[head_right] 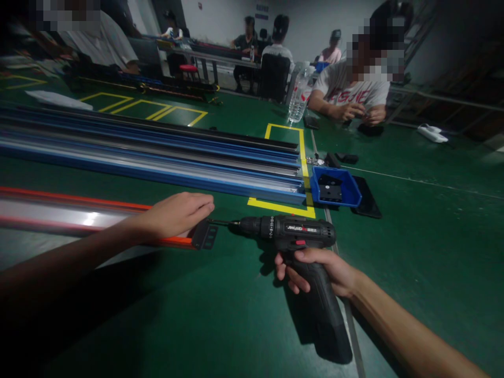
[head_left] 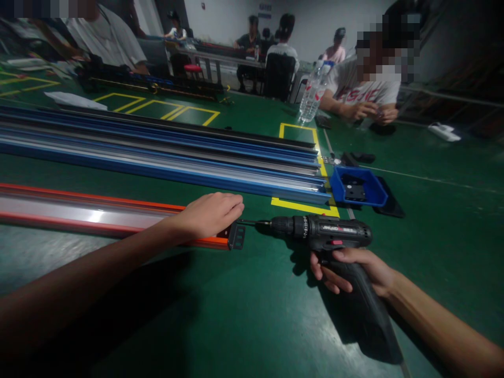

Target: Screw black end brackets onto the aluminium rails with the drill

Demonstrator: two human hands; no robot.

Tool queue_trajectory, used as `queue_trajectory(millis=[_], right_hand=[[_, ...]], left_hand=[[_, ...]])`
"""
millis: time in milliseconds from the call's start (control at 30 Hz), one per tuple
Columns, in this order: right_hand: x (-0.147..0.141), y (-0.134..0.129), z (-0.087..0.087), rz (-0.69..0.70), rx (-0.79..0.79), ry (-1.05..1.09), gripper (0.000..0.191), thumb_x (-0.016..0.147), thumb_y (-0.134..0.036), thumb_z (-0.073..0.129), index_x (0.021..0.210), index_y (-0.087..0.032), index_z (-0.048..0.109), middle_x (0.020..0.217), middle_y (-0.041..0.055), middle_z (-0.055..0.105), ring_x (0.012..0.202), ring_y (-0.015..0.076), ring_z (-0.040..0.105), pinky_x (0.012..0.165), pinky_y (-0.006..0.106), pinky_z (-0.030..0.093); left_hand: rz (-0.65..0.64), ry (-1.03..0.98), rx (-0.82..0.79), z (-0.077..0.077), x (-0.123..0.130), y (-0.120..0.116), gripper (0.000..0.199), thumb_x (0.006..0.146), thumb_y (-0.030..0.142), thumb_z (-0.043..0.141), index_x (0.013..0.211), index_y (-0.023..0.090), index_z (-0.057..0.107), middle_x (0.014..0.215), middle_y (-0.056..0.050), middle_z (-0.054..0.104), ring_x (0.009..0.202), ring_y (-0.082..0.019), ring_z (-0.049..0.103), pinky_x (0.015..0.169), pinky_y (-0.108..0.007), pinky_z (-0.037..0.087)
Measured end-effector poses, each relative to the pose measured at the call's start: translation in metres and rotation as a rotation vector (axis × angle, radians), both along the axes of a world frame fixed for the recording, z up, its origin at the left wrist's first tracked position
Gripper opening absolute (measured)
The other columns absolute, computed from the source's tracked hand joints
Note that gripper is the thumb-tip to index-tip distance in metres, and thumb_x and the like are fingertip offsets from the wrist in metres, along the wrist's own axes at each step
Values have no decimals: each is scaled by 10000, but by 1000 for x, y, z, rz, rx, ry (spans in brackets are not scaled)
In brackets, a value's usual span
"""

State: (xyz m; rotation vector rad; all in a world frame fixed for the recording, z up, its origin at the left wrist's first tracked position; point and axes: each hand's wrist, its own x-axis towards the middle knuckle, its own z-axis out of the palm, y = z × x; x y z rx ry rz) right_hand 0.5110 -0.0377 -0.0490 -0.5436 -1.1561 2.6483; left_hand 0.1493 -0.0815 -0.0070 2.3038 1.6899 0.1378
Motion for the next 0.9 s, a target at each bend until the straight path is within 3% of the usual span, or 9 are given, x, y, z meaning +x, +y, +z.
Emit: queue_trajectory(millis=[200, 467, 633, 900], right_hand=[[0, 0, 1, 9, -15, 10, 339, 928, -294, 617, 1137, -46, 715, 949, 123, 739, 525, 57, 580, 659, 233, 566], [3, 1, -1, 20, -69, -12, 383, 930, -293, 618, 1207, -36, 683, 979, 140, 735, 527, 52, 587, 669, 232, 567], [3, 1, -3, 3, -69, 6, 313, 926, -269, 614, 1132, -49, 698, 867, 74, 697, 497, 48, 557, 633, 225, 557], [1, -1, 0, -5, -66, -12, 267, 921, -268, 628, 1051, -50, 709, 812, 49, 662, 486, 49, 540, 620, 228, 551]], left_hand=[[-7, 14, 10, -3, -2, 1, 358, 1058, 388, 263, 862, 223, 514, 915, -39, 659, 818, -210, 599, 704, -328, 342], [-5, 12, 13, -3, -2, 1, 364, 1059, 393, 264, 851, 222, 510, 898, -35, 653, 802, -205, 597, 697, -329, 344], [-31, 21, 30, -2, -1, 1, 357, 1051, 376, 282, 855, 212, 531, 899, -46, 660, 789, -198, 596, 692, -327, 352], [1, 12, 3, 3, 2, -1, 363, 1054, 375, 287, 846, 208, 534, 903, -50, 671, 783, -194, 597, 692, -322, 369]])
